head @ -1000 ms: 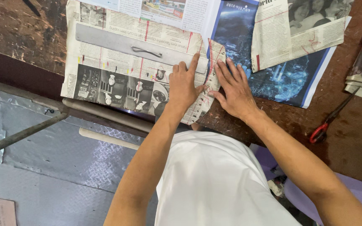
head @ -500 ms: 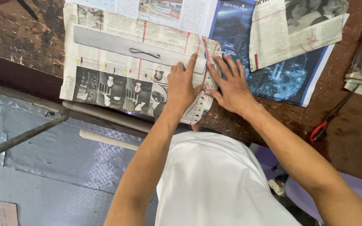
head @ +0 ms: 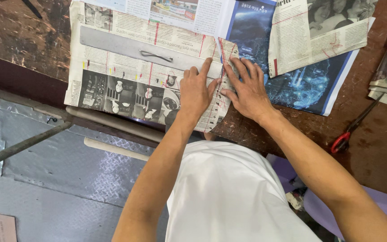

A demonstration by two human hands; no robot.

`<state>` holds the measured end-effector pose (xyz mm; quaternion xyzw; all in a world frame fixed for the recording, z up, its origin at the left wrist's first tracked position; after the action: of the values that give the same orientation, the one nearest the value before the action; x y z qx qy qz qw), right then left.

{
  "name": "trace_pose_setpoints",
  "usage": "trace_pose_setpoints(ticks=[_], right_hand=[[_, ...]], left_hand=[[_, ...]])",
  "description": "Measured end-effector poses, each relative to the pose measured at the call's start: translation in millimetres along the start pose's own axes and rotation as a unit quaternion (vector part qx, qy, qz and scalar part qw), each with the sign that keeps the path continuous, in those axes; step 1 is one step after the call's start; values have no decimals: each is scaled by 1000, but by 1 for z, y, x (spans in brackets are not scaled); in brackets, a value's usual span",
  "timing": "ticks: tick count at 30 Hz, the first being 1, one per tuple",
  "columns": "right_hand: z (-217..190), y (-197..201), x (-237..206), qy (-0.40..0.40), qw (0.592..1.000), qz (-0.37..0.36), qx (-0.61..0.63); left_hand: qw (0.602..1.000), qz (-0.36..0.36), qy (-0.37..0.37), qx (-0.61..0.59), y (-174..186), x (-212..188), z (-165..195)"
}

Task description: The person lays sheets of newspaper over a paper pattern marked with red lines on the work table, smoothing each sheet flat by hand. They then place a metal ruler, a wrench, and round metal weights on top of the newspaper to hold it in place, repositioning the sheets and weights as they work.

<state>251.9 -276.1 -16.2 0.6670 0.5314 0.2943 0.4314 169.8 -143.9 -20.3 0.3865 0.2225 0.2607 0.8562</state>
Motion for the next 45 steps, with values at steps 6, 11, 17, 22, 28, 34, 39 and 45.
trace_pose_setpoints(ticks=[6, 11, 17, 22, 28, 34, 39, 45], right_hand=[[3, -2, 3, 0, 1000, 5, -1], [4, -2, 3, -4, 1000, 0, -3], [3, 0, 3, -3, 1000, 0, 0], [4, -4, 3, -7, 1000, -5, -2], [6, -8, 2, -9, 1000, -17, -6], [7, -9, 2, -14, 1000, -24, -10], [5, -8, 3, -10, 999, -25, -21], [4, -8, 5, -15, 999, -25, -16]], left_hand=[[999, 27, 5, 30, -4, -1, 2], [999, 28, 5, 41, -4, -2, 3], [998, 38, 16, 45, -4, -2, 3], [998, 20, 27, 49, -9, -2, -1], [998, 14, 11, 66, -9, -4, 0], [998, -33, -4, 60, -6, -3, -1], [998, -50, -9, 45, -1, -2, -1], [998, -49, -8, 47, 1, -2, -2]])
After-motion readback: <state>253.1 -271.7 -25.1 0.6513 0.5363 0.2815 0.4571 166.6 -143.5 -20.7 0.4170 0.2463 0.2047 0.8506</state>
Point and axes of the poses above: each hand's wrist, its own x-axis towards the middle knuckle, its own y-axis out of the back of the hand, z = x × y, the point moved 7 cm from there along x, towards the middle knuckle, and after that the axes turned 11 degrees about y, right-handed, at the moved point
